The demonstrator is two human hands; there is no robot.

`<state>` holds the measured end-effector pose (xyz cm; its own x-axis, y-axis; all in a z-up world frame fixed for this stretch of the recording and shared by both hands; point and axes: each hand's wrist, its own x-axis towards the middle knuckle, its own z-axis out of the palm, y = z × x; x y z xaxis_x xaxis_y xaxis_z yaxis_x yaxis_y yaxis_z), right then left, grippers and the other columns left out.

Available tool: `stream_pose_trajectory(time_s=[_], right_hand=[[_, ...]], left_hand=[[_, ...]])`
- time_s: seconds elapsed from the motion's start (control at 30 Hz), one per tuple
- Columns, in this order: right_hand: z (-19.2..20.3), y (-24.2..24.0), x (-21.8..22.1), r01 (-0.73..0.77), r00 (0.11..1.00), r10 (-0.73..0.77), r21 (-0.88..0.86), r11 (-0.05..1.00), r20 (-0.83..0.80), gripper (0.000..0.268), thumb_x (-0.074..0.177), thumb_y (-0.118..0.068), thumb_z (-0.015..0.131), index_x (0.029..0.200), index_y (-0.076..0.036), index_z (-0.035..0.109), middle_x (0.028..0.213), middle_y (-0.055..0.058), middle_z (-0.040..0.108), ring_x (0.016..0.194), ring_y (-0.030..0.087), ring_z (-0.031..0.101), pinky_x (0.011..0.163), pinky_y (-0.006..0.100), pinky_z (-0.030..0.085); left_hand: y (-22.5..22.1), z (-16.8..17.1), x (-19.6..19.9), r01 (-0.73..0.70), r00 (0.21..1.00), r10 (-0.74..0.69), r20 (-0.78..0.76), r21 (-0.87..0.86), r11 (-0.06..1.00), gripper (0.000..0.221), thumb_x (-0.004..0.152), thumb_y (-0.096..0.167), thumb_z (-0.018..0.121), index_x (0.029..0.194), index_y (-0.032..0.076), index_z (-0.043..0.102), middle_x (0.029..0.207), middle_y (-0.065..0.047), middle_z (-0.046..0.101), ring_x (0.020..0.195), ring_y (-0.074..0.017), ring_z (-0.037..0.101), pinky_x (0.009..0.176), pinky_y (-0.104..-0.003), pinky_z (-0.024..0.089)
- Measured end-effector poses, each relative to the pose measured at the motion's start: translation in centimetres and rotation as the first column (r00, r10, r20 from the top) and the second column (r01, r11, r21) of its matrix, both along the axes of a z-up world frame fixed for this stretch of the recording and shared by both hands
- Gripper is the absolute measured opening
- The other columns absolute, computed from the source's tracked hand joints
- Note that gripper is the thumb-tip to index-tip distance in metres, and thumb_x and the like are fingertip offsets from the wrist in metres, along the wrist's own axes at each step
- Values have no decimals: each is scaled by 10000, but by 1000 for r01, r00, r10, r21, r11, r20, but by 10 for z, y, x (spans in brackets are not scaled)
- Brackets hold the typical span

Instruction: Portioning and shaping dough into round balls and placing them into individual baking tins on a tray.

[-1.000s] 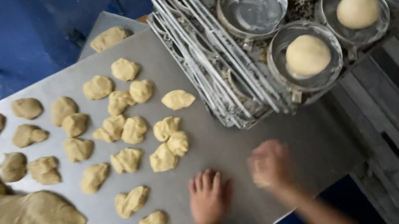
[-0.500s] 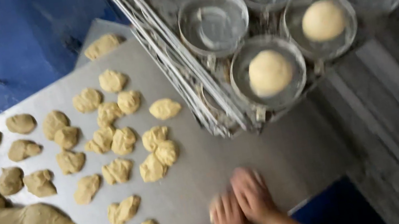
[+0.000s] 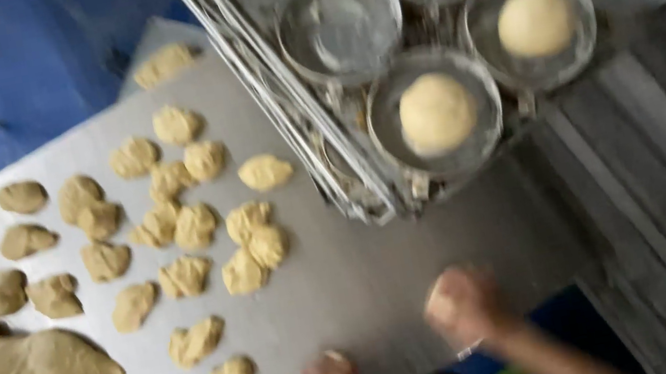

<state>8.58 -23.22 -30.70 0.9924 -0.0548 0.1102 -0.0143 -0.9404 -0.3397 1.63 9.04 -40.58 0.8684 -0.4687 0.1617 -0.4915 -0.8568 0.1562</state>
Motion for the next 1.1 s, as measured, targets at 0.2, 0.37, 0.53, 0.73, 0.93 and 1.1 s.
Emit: stream_pose_trajectory(time_s=[0.2,0.37,0.53,0.73,0.93,1.1], right_hand=[[-17,60,9,74,993,-81,78,994,89,358,909,-374,713,1100,-73,689,1126,153,646,1084,323,571,903,522,465],[-40,10,-43,-104,981,73,167,980,179,311,865,-365,736,1033,-107,689,1071,115,657,1051,296,601,881,521,467],[-48,29,21,169,976,-174,48,984,134,271,858,-306,767,985,-72,717,1063,153,655,1027,355,591,845,509,469],[-50,35,-69,-227,933,175,134,965,315,175,925,-243,679,1055,-128,690,1183,116,681,1145,312,635,1016,493,502],[-17,50,21,175,977,-181,63,983,110,284,829,-266,779,994,-48,705,983,185,638,948,371,567,760,505,459],[-42,38,-44,-135,976,106,145,980,188,180,854,-245,707,978,-116,689,1054,112,665,1015,319,592,911,475,490]], left_hand=[[-64,89,72,-180,983,165,-78,-262,948,352,857,259,694,1158,83,646,1188,-158,626,1064,-374,590,910,-503,472],[-26,77,12,-50,995,59,76,-125,991,485,771,250,662,1226,85,671,1260,-162,640,1137,-361,590,935,-477,475],[-31,106,106,-91,993,108,35,-327,941,274,877,280,700,1074,99,637,1167,-144,614,1068,-354,574,891,-504,460],[-46,48,7,-17,993,37,112,-174,985,469,790,292,701,1202,75,643,1308,-190,611,1184,-377,576,957,-505,475],[-44,71,95,-102,994,83,-76,-292,951,417,815,225,704,1193,60,640,1255,-168,598,1142,-394,574,980,-499,483],[-49,52,30,27,997,-38,-61,-167,986,509,743,199,702,1237,82,661,1263,-151,609,1159,-354,582,967,-507,450]])
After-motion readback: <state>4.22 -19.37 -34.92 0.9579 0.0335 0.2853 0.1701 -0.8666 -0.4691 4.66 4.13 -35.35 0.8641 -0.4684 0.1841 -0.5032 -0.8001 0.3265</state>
